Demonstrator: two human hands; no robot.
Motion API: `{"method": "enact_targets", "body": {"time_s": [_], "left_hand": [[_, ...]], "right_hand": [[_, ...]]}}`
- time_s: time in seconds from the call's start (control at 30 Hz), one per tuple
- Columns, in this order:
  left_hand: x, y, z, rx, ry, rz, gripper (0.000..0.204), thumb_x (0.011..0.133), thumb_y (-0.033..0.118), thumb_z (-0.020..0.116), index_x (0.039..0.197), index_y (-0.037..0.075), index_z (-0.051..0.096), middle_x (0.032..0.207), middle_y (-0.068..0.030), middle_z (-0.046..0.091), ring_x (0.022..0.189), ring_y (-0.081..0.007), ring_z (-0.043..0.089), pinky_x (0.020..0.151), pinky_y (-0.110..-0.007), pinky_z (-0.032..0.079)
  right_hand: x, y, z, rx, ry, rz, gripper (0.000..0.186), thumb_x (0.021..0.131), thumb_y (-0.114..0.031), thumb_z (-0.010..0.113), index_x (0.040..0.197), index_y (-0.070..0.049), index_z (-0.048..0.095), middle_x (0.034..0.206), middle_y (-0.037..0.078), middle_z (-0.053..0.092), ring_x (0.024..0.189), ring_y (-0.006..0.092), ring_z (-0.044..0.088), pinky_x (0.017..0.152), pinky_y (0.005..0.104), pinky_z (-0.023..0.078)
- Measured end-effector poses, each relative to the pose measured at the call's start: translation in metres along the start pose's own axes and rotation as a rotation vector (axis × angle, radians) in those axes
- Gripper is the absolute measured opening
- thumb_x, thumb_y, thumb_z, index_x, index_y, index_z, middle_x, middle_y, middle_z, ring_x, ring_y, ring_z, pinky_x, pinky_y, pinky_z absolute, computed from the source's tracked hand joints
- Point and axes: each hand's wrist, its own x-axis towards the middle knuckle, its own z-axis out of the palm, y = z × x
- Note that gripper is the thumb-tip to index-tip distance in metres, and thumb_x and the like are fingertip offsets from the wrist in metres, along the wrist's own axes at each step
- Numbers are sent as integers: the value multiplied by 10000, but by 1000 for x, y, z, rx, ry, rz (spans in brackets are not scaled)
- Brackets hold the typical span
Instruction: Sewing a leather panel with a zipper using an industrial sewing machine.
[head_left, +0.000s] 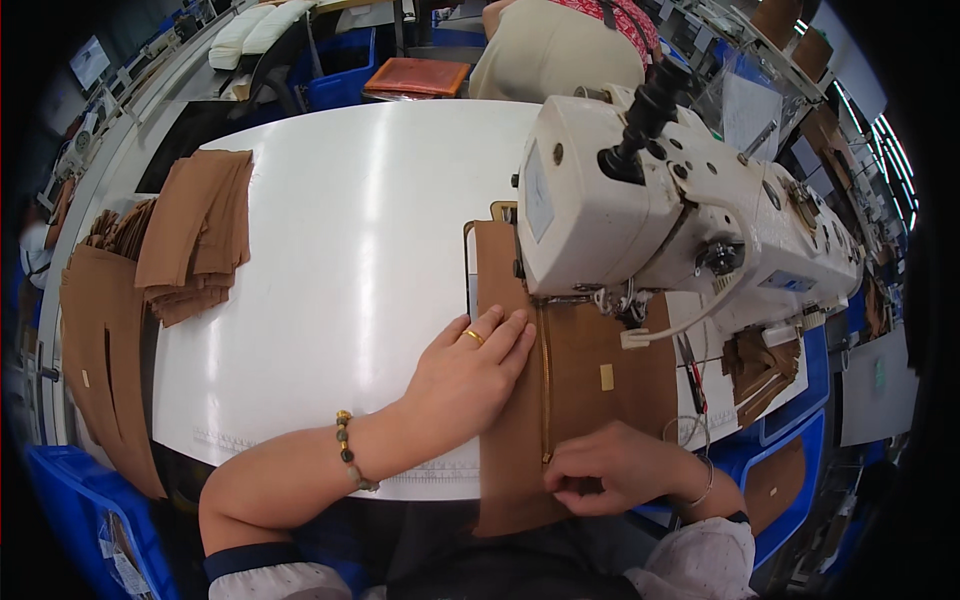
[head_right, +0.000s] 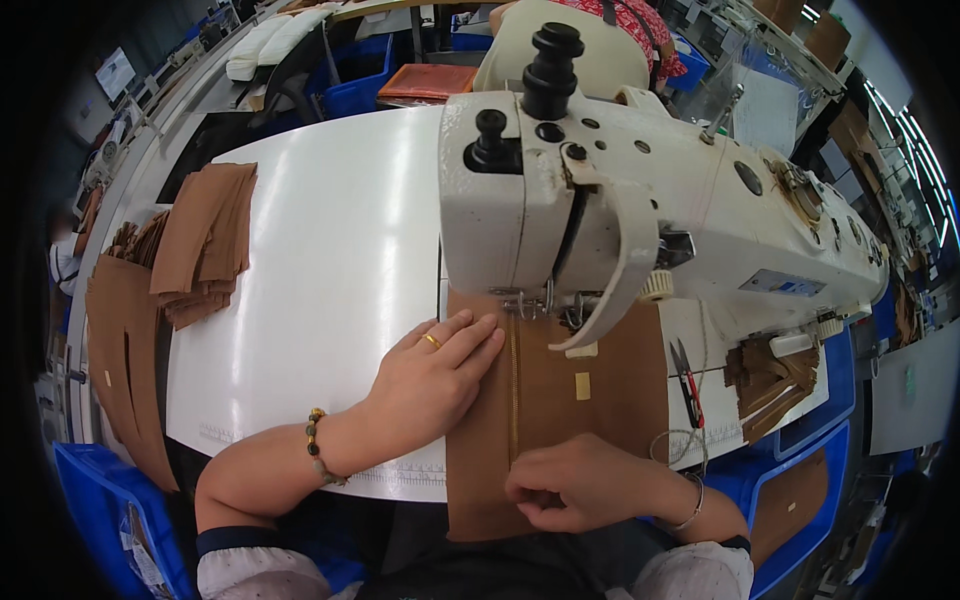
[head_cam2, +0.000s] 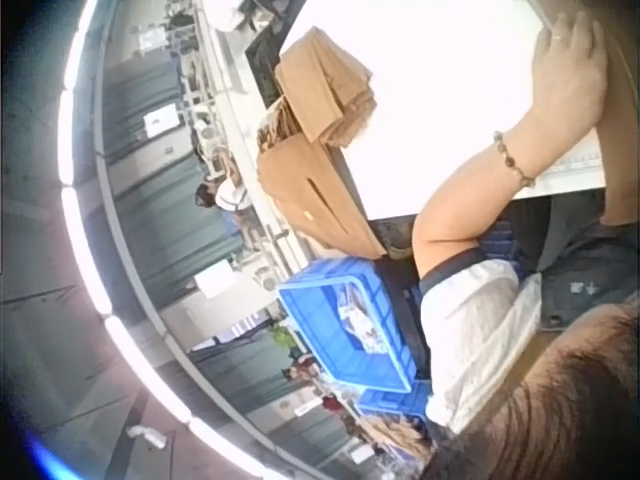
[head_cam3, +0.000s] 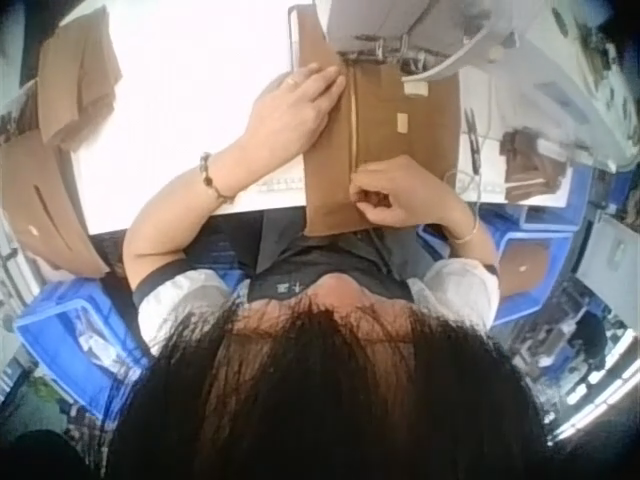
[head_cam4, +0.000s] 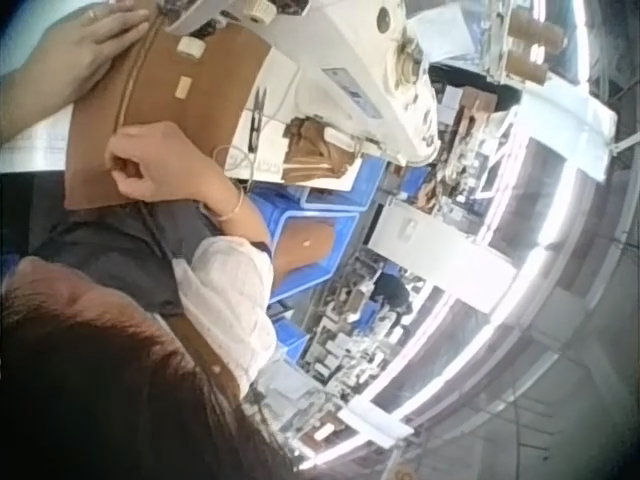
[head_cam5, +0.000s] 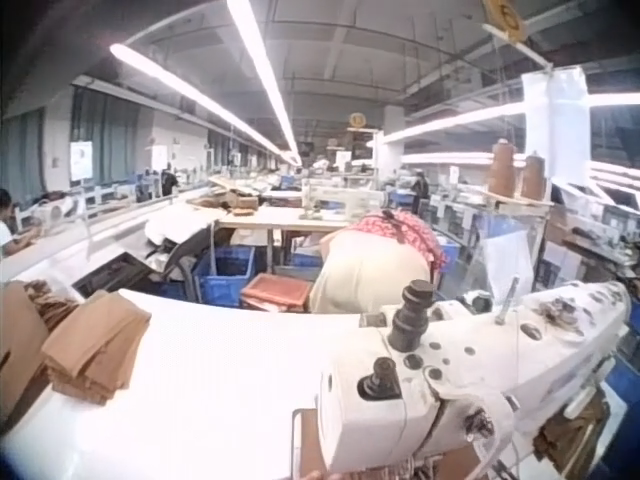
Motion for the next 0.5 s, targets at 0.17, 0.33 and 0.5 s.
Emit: {"method": "enact_targets", "body": {"time_s": [0.17, 0.33, 0.5], "left_hand": [[0, 3, 0, 51, -27, -9, 480, 842, 117, 618, 1310, 10, 626, 1368, -105, 587, 1272, -275, 568, 1023, -442, 497], [-2, -1, 2, 44, -32, 0, 480, 861, 134, 596, 1324, 8, 616, 1367, -114, 586, 1279, -275, 565, 1021, -460, 496], [-6, 4, 3, 44, -23, -5, 468, 879, 137, 574, 1325, -1, 615, 1358, -129, 593, 1270, -293, 576, 1029, -469, 491]], "right_hand": [[0, 18, -25, 247, 549, 382, 224, 871, -222, 774, 981, -56, 672, 935, 41, 726, 691, 145, 693, 585, 271, 536], [30, 54, -38, 725, 757, 397, 248, 906, -192, 735, 1052, -3, 666, 1004, 117, 697, 685, 166, 668, 570, 264, 535], [18, 60, -43, 1155, 788, 30, 294, 936, -211, 690, 1102, 30, 659, 1043, 189, 739, 556, 179, 643, 483, 295, 519]]}}
